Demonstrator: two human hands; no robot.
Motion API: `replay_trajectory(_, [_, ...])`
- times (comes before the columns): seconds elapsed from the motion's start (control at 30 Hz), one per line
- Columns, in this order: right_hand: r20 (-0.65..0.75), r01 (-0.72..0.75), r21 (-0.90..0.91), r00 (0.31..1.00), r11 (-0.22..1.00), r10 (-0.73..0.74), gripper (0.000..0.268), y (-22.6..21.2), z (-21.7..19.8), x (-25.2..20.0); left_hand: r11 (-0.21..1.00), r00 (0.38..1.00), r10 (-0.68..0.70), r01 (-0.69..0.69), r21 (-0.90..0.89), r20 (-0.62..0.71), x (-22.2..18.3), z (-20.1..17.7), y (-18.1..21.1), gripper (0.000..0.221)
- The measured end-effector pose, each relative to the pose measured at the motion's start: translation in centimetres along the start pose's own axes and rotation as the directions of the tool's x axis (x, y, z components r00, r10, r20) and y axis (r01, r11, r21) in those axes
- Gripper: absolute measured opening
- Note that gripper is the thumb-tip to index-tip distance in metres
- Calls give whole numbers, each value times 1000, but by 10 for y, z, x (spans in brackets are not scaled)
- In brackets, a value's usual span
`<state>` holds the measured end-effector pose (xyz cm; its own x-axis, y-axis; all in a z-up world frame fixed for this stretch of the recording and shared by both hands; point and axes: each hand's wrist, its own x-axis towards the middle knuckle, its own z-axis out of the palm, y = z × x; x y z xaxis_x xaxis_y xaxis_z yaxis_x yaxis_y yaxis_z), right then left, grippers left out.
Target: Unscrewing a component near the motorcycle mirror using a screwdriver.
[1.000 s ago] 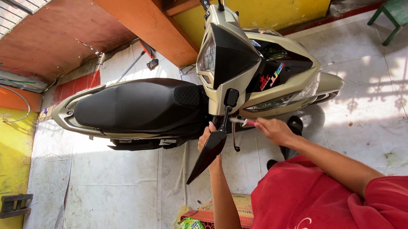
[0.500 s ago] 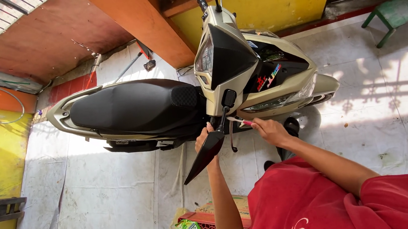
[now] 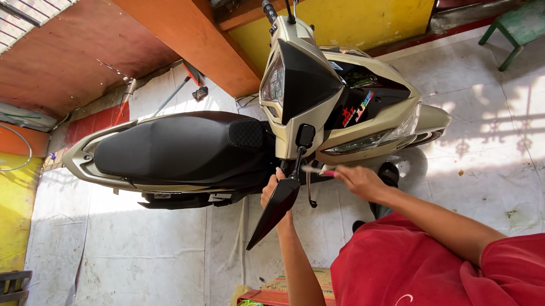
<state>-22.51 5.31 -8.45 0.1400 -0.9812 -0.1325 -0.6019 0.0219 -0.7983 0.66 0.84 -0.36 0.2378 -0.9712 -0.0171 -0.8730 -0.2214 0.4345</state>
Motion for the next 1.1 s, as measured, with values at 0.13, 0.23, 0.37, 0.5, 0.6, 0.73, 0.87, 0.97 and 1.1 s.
replay_trajectory(0.13, [-6,153,-23,988,988,-153,39,11,14,-15,999,1000,-9,10,33,-18,6,7,-4,54])
replay_trajectory(0.23, [96,-48,-128,994,991,60,39,7,-1,-1,999,1000,-28,28,46,-10,5,7,-6,55])
replay_trajectory(0.37, [-74,-24,-40,997,999,21,37,-9,-19,2,1000,1000,16,-16,-3,-12,1,6,-5,54])
replay_trajectory(0.5, [-35,145,-26,989,989,-146,38,11,15,-15,1000,1000,13,-13,-2,-10,3,5,-4,54])
replay_trajectory(0.6, [23,43,-62,999,997,-41,39,6,3,-13,1000,1000,-2,2,-1,1,3,2,-1,54])
replay_trajectory(0.73, [-110,-57,4,992,998,57,41,-3,-10,2,999,1000,0,0,32,0,-2,0,-1,53])
replay_trajectory(0.87, [-39,1,15,999,1000,0,39,-1,8,-13,1000,1000,-6,6,-13,-1,0,0,2,55])
replay_trajectory(0.97, [8,45,-55,999,997,-45,39,4,11,-15,1000,1000,-15,15,10,-20,4,3,-1,55])
replay_trajectory(1.1, [-83,-32,-17,996,999,31,38,-2,-9,1,998,997,57,-57,5,-47,-7,-3,1,53])
